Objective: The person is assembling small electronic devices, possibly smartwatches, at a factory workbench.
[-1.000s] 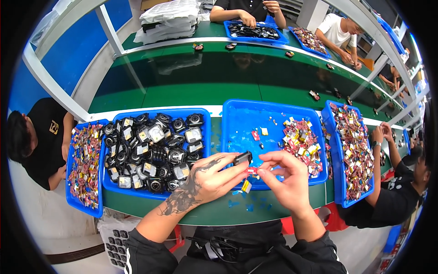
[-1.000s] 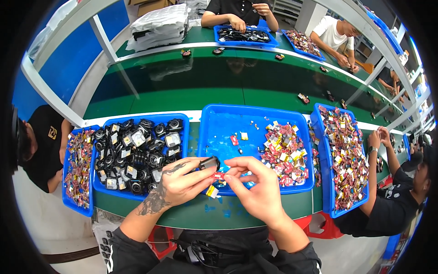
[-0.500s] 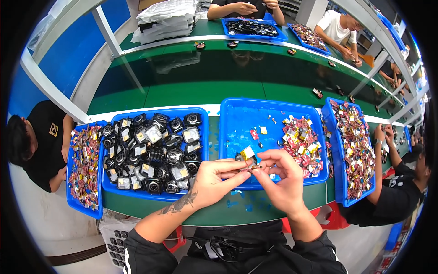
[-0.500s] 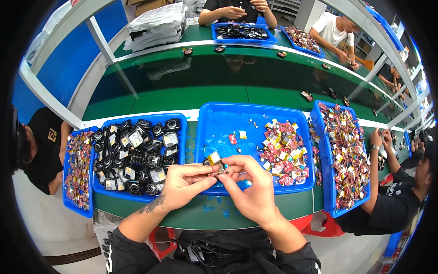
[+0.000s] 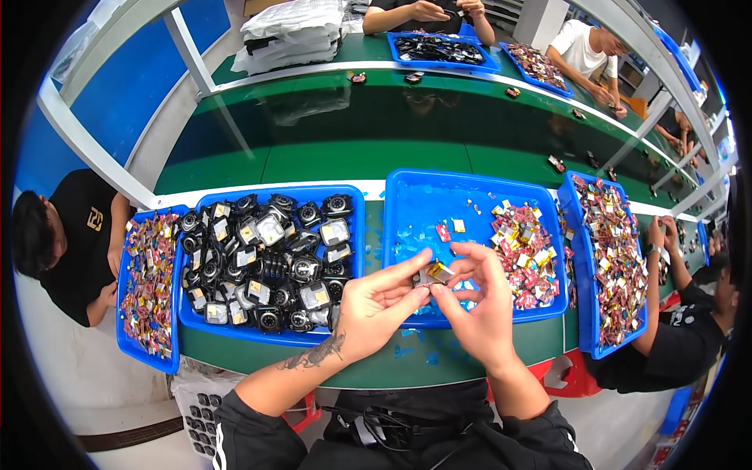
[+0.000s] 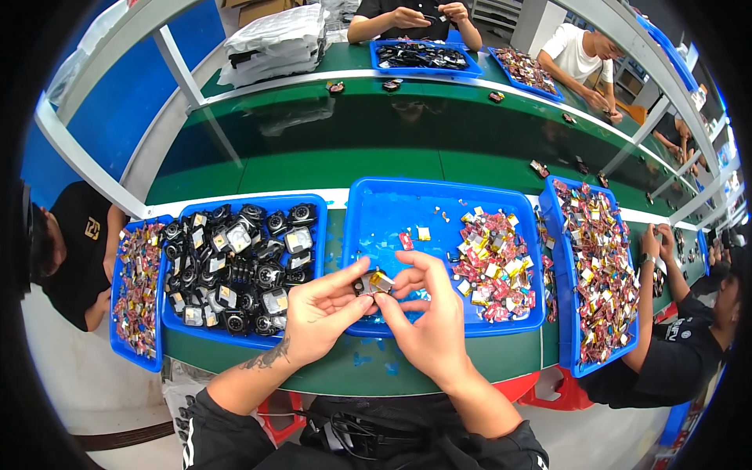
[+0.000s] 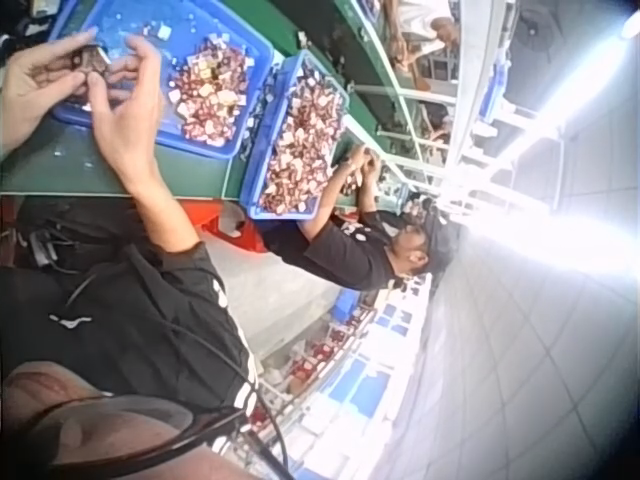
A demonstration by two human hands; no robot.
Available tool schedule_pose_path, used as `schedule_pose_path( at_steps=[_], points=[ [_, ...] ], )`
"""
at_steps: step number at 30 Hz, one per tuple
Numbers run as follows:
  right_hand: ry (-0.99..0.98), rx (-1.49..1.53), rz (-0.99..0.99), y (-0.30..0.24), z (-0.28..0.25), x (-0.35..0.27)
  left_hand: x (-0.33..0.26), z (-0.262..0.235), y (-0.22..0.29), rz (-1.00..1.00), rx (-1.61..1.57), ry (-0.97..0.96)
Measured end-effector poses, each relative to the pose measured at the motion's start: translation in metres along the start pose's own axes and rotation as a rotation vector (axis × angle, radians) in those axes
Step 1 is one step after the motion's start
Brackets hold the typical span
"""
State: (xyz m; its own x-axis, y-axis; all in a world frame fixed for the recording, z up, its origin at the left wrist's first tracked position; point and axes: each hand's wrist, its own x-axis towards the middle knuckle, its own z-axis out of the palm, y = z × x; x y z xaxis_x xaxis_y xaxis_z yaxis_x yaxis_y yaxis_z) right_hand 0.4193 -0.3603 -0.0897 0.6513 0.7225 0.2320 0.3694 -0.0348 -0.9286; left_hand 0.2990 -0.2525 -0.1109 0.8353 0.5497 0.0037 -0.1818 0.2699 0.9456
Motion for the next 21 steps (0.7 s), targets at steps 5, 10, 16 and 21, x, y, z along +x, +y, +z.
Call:
schedule_pose_path(
  at_steps=[5, 10, 16, 21],
  points=[
    [-0.088, 0.06, 0.052, 0.005, 0.007, 0.001, -0.001, 0.002, 0.002, -0.061, 0.043, 0.086],
    [-0.245, -0.011, -0.019, 0.029, -0.01, 0.07, -0.009, -0.01, 0.036, 0.321, 0.425, 0.242],
    [-0.123, -0.356, 0.261, 0.101, -0.013, 0.258, -0.101, 0.012, 0.161, 1.091, 0.675, 0.08],
    [-0.145, -0.561, 0.299, 0.137, -0.008, 0.281, -0.152, 0.029, 0.221, 0.714, 0.769, 0.203]
  ],
)
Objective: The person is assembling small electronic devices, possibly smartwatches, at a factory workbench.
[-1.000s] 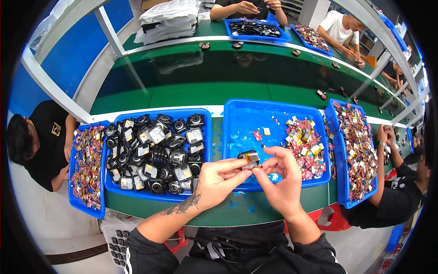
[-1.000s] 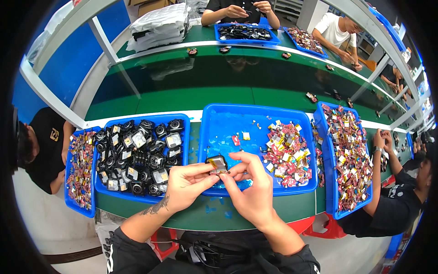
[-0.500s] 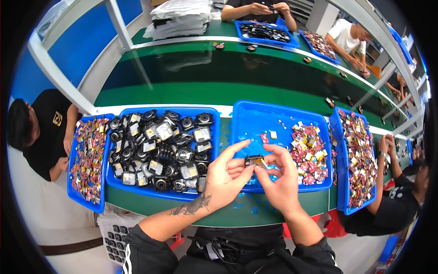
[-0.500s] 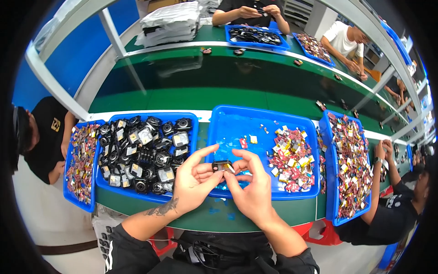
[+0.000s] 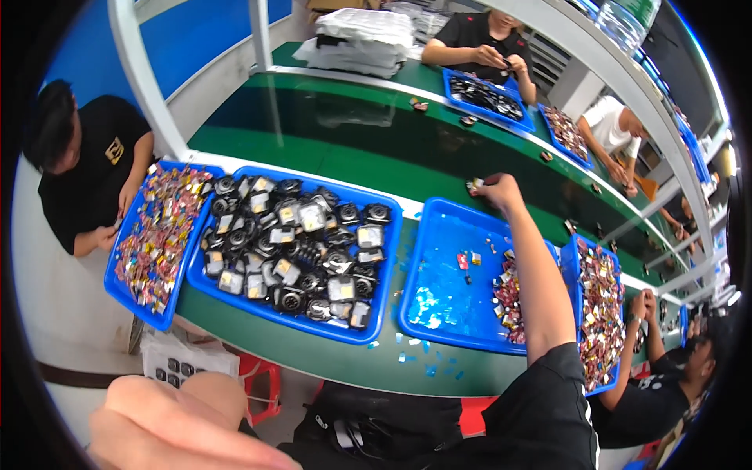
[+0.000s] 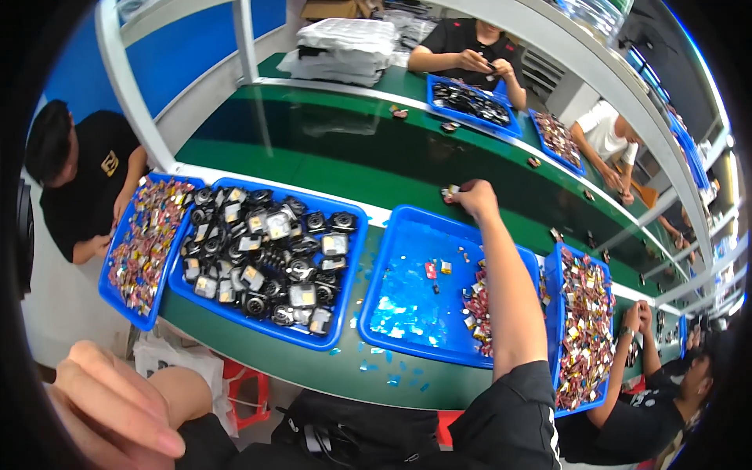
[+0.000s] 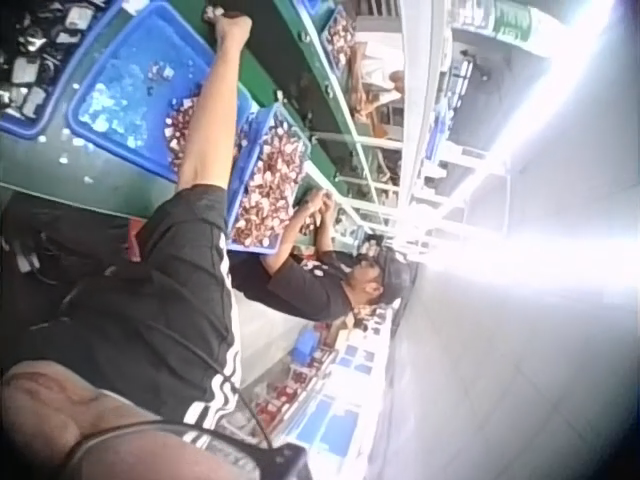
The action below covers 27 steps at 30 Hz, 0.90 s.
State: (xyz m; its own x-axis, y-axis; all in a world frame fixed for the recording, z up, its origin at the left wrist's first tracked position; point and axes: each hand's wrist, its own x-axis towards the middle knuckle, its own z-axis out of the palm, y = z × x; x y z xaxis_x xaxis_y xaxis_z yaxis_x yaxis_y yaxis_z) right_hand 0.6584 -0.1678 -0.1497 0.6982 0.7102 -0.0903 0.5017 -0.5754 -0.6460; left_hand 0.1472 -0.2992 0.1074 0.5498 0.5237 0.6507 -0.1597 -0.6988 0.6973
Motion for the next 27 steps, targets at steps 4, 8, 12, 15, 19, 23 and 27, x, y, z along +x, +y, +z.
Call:
schedule_pose_path(
  at_steps=[4, 8, 12, 15, 19, 23, 27],
  points=[
    [0.291, -0.216, -0.185, 0.028, -0.016, -0.006, 0.003, 0.002, -0.038, 0.273, -0.201, 0.047],
    [0.114, 0.018, -0.711, -0.077, 0.011, -0.11, -0.003, 0.001, -0.045, 0.458, -0.304, 0.074],
    [-0.285, -0.244, -1.069, -0.125, 0.057, -0.193, -0.013, 0.001, -0.073, 0.589, -0.414, 0.246],
    [-0.254, -0.274, -0.981, -0.105, 0.08, -0.178, -0.004, 0.028, -0.129, 0.234, -0.021, 0.338],
    [-0.326, -0.18, -0.84, -0.121, 0.072, -0.194, -0.002, 0.049, -0.186, -0.294, 0.266, 0.226],
    [-0.16, 0.508, -0.563, -0.123, 0.075, -0.222, -0.022, 0.083, -0.237, -0.463, 0.13, 0.137],
    [-0.165, 0.724, -0.349, -0.114, 0.059, -0.242, -0.017, 0.114, -0.246, -0.59, -0.358, 0.033]
  ],
)
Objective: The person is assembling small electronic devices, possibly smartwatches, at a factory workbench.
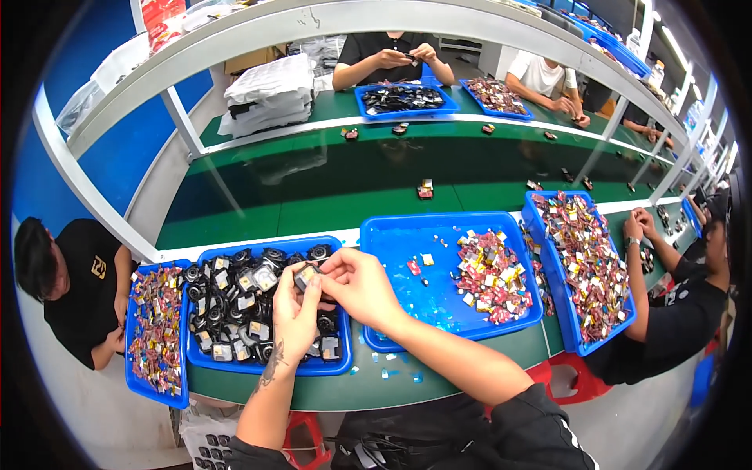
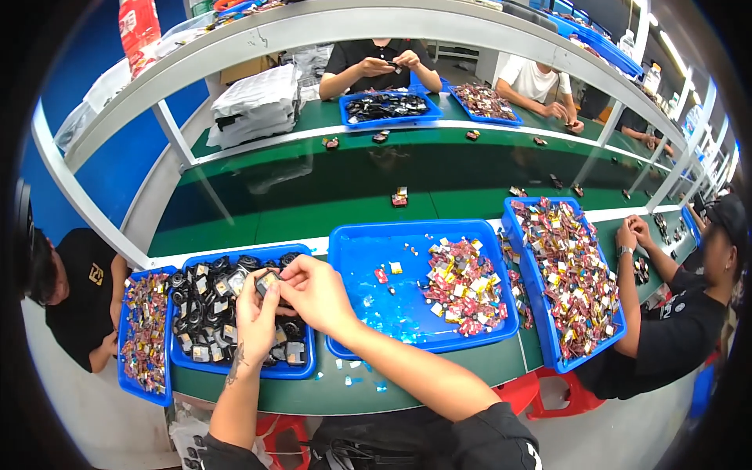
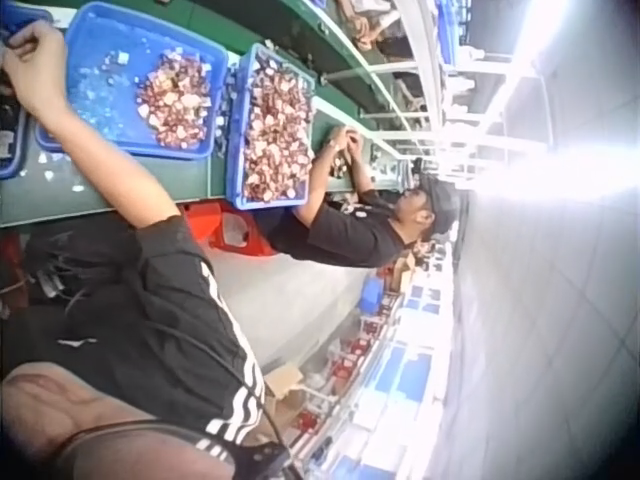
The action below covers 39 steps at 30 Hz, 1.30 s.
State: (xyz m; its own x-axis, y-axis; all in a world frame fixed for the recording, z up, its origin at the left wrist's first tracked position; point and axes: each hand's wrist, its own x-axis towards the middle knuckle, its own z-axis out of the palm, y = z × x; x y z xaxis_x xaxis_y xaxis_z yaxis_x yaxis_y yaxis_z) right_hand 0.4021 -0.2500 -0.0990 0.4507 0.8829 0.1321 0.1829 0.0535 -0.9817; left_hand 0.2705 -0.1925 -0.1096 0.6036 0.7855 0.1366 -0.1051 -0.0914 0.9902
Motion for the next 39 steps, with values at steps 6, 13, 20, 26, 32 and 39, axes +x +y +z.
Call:
schedule_pose_path(
  at_steps=[6, 13, 20, 26, 32, 39],
  points=[
    [0.21, -1.011, -0.273, 0.005, -0.094, -0.035, 0.009, 0.014, 0.018, -0.212, -0.265, -0.07],
    [0.04, -1.178, -0.142, 0.034, -0.12, -0.044, 0.014, 0.043, 0.014, -0.302, -0.411, -0.188],
    [-0.129, -0.718, -0.234, -0.03, -0.121, -0.048, 0.005, 0.042, 0.019, 0.141, 0.275, -0.287],
    [-0.237, -0.569, -0.241, -0.039, -0.099, -0.053, 0.002, 0.041, 0.011, 0.059, 0.316, -0.394],
    [-0.024, -0.348, -0.053, -0.037, -0.082, -0.053, 0.003, 0.034, -0.002, -0.114, 0.171, -0.438],
    [0.05, -0.044, 0.107, -0.01, -0.079, -0.054, -0.005, 0.045, -0.007, -0.084, -0.038, -0.322]
  ],
)
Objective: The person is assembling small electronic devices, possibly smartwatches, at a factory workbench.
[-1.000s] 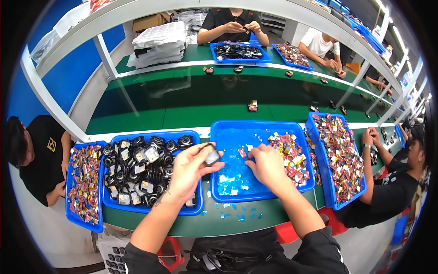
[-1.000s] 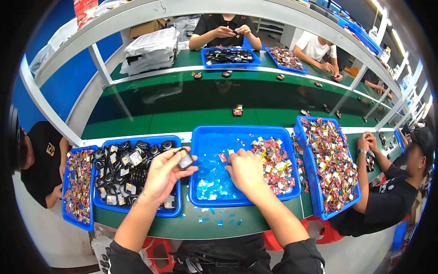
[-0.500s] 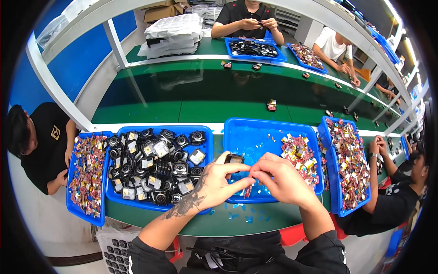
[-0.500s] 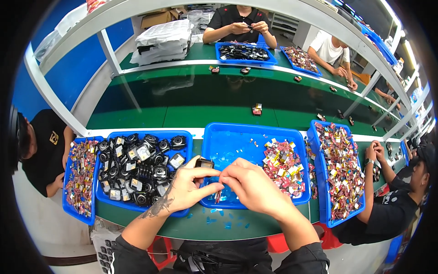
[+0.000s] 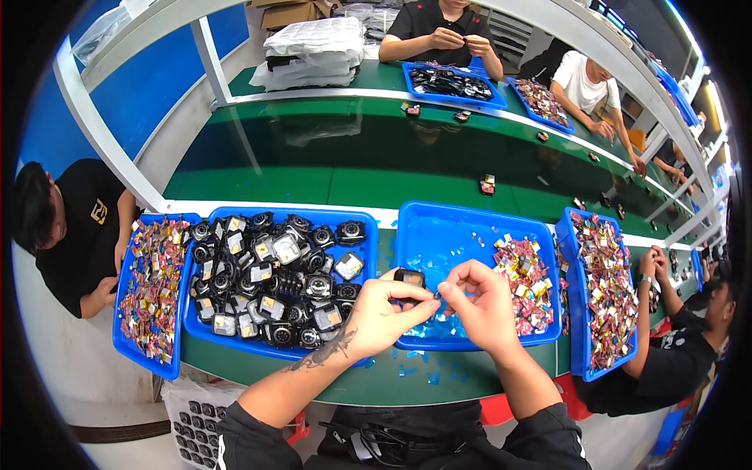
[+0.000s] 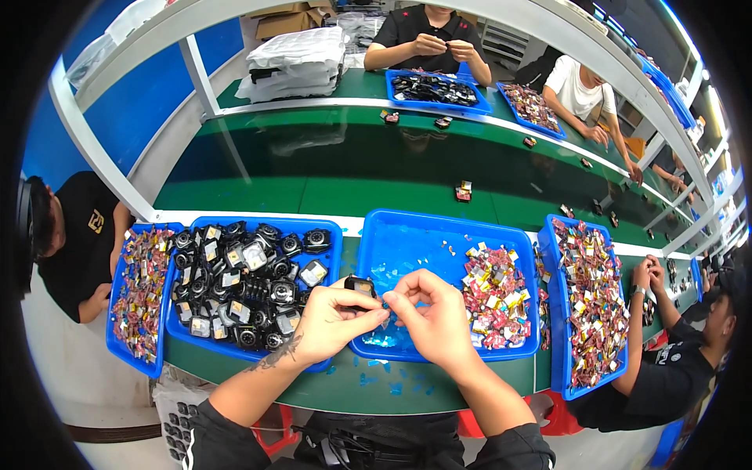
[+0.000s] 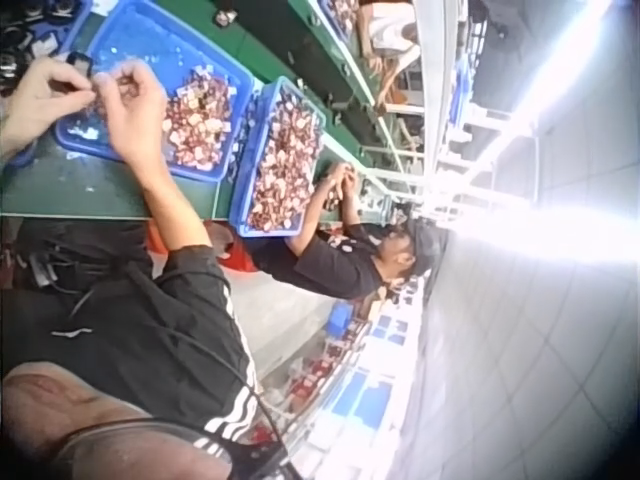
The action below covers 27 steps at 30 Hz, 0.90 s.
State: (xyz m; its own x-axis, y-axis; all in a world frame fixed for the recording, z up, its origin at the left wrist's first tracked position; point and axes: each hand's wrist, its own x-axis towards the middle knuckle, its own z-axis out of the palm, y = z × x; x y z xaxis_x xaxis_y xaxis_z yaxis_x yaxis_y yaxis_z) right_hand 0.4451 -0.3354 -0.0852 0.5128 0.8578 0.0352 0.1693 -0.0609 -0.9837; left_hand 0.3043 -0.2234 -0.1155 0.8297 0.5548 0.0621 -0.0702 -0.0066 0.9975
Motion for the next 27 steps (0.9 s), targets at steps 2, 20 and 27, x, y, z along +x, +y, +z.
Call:
schedule_pose_path(
  at_steps=[2, 20, 27],
  points=[
    [-0.018, 0.053, 0.03, -0.002, 0.0, 0.0, -0.002, 0.004, 0.001, -0.035, 0.003, 0.018],
    [0.143, -0.547, -0.284, 0.015, -0.017, -0.018, -0.004, 0.008, -0.005, -0.038, -0.195, 0.086],
    [-0.166, -0.116, -0.246, 0.005, -0.018, -0.011, -0.005, 0.005, 0.0, -0.226, -0.427, -0.177]
  ],
)
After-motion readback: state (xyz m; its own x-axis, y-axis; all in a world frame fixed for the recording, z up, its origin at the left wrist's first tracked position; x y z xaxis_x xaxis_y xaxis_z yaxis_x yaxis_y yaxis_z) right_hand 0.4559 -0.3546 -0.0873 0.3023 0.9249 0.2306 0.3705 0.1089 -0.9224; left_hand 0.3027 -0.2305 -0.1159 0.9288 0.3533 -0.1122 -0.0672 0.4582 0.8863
